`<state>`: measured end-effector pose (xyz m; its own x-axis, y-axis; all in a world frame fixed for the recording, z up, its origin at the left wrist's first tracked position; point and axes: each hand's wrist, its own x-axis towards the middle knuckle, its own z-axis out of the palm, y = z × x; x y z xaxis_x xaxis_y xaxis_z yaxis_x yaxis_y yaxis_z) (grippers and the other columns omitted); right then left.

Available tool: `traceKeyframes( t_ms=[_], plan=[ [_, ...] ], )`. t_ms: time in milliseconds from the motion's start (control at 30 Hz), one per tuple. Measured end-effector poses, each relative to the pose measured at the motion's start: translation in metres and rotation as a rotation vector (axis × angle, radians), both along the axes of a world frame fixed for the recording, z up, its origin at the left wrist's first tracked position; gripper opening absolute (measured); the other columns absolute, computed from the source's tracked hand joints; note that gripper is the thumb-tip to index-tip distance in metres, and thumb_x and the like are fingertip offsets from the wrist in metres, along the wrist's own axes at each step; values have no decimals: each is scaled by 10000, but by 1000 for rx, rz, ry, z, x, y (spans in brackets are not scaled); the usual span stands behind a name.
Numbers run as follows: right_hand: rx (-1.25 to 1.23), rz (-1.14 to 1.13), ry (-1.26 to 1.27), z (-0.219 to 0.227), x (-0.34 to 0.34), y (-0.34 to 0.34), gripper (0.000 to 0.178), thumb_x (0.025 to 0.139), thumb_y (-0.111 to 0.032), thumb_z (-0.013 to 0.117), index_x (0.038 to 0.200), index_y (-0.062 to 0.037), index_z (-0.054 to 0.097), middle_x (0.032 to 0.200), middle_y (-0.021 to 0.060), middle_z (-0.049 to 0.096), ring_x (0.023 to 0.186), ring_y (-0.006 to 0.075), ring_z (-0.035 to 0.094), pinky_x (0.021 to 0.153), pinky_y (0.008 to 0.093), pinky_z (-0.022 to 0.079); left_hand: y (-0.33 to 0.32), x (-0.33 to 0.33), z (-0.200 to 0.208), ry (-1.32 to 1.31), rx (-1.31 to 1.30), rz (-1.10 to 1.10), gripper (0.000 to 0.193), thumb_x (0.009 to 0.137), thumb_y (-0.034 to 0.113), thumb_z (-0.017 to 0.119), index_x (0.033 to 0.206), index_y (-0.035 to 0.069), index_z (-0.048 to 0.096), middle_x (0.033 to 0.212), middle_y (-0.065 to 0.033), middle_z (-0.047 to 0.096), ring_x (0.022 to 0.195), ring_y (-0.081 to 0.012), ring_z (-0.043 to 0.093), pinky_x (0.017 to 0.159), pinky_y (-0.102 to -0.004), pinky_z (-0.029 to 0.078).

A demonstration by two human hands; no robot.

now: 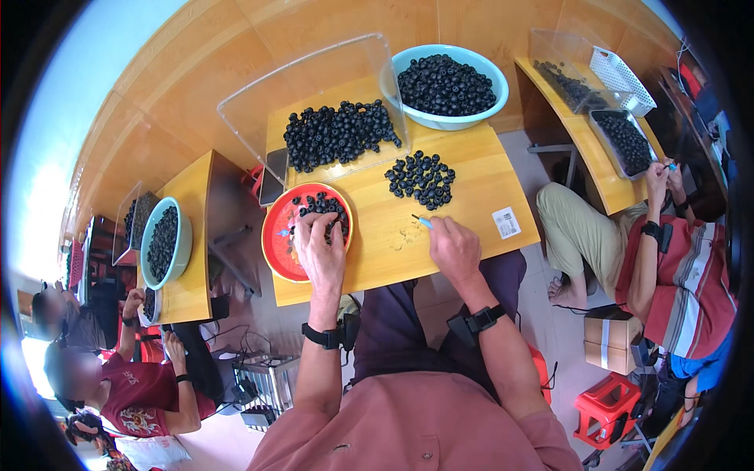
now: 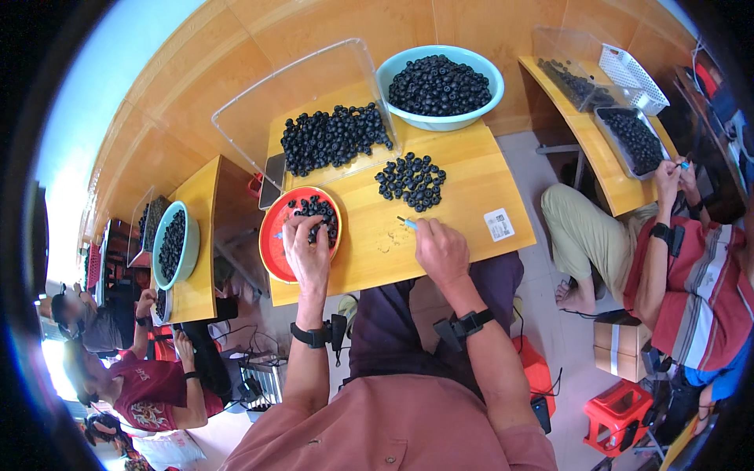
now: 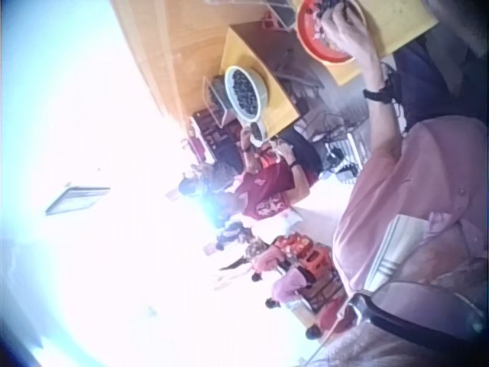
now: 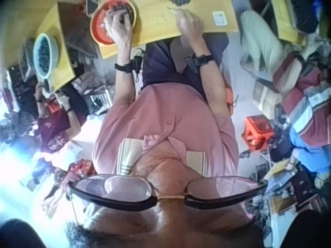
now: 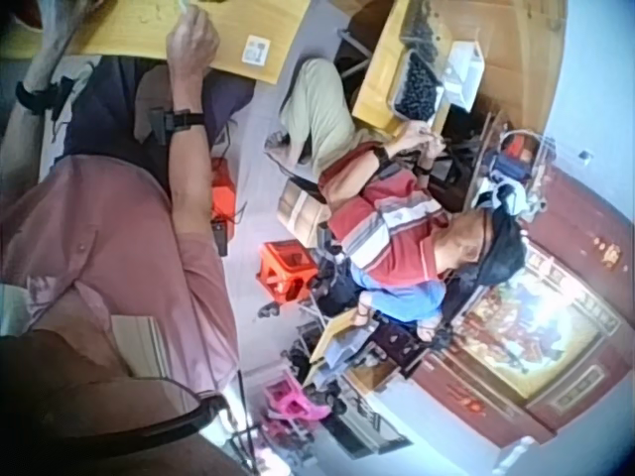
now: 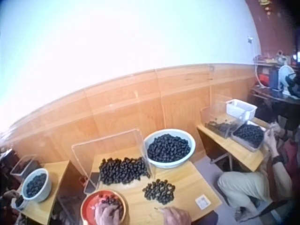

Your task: Sorting and inspecting small black plastic parts at a workbench.

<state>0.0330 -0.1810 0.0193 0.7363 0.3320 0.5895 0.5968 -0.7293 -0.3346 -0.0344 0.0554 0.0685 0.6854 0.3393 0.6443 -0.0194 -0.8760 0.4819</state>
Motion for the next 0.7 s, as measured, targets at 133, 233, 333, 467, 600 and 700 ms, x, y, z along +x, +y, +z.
traceKeyframes(
  t_ms=[133, 233, 333, 467, 600, 700],
  plan=[
    [13, 0, -23, -1, 0, 2, 34, 919, -93, 650, 892, -71, 651, 742, 90, 605, 664, 286, 671, 587, 420, 545, -17, 24, -12, 105, -69, -176, 168, 870, 9, 749, 1037, 26, 736, 992, -149, 674, 895, -321, 687, 802, -406, 562],
    [9, -22, -20, 1, -2, 1, 37, 911, -91, 655, 881, -73, 644, 743, 85, 606, 665, 281, 670, 590, 414, 546, -38, 53, -25, 217, -157, -252, 195, 894, 43, 743, 1088, 25, 734, 997, -162, 678, 827, -309, 699, 760, -398, 572],
    [26, -20, -47, -3, -1, 0, 40, 903, -88, 662, 874, -74, 638, 742, 81, 605, 669, 275, 670, 593, 409, 548, -53, 75, -26, 279, -140, -276, 225, 905, 112, 756, 1110, 28, 717, 1020, -175, 665, 880, -354, 697, 780, -445, 571],
    [26, -22, -36, -5, -1, 1, 41, 897, -88, 668, 872, -79, 637, 743, 78, 602, 671, 269, 669, 594, 407, 546, -54, 90, -35, 343, -118, -268, 251, 885, 134, 773, 1101, 25, 705, 1009, -187, 650, 905, -392, 686, 804, -479, 561],
    [36, -11, -39, -5, 0, 2, 44, 899, -90, 666, 869, -83, 635, 746, 78, 601, 669, 269, 666, 596, 409, 543, -49, 89, -43, 356, -114, -277, 244, 879, 109, 753, 1105, 30, 707, 1009, -194, 654, 908, -417, 682, 805, -494, 562],
    [55, -4, -36, -5, 1, 3, 40, 903, -92, 662, 874, -81, 638, 749, 78, 603, 677, 273, 666, 603, 414, 542, -53, 76, -33, 366, -136, -266, 257, 880, 78, 716, 1133, 34, 708, 1004, -203, 663, 886, -428, 683, 791, -502, 567]
  ],
)
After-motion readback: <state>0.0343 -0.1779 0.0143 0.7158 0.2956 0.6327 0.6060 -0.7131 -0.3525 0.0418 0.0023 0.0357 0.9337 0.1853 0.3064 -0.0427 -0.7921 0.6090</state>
